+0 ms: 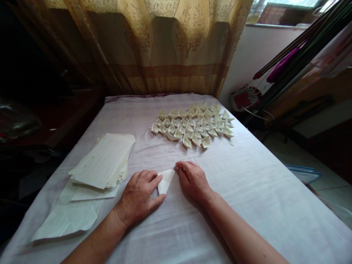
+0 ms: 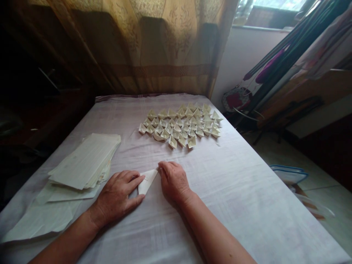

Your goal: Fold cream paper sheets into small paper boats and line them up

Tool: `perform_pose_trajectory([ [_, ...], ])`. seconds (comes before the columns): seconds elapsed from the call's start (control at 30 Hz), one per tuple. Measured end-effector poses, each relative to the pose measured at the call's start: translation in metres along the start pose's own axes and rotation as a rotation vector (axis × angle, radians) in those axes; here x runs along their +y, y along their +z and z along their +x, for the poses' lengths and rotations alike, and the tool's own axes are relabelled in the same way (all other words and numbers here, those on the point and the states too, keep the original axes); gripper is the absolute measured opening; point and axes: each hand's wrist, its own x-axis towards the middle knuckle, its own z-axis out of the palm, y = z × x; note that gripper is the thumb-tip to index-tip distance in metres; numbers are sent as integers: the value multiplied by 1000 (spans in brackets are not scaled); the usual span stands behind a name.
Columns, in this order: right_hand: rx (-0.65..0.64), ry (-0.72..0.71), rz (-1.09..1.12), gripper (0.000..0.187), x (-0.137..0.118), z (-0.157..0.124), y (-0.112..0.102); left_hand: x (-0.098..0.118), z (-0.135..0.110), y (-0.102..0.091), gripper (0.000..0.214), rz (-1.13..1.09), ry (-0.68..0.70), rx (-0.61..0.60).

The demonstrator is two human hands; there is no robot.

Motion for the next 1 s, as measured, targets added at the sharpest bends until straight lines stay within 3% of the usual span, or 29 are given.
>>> perform_pose_trajectory([
  [0.13,-77,25,27,21,4,-1,3,2,0,4,48,9,1,16],
  [0.27,-63,58,97,20,0,-3,3,-2,-1,3,38,1,37,33],
  [0.43,-77,74,163,20,-1,-6,0,-12,-3,1,43,8,95,27],
  [0.7,-98,51,127,21,-5,-8,-4,-16,-4,4,45,-23,88,4],
  [1.0,-144,151,239,18,-9,-9,-7,-18,-3,4,39,-56,94,2],
])
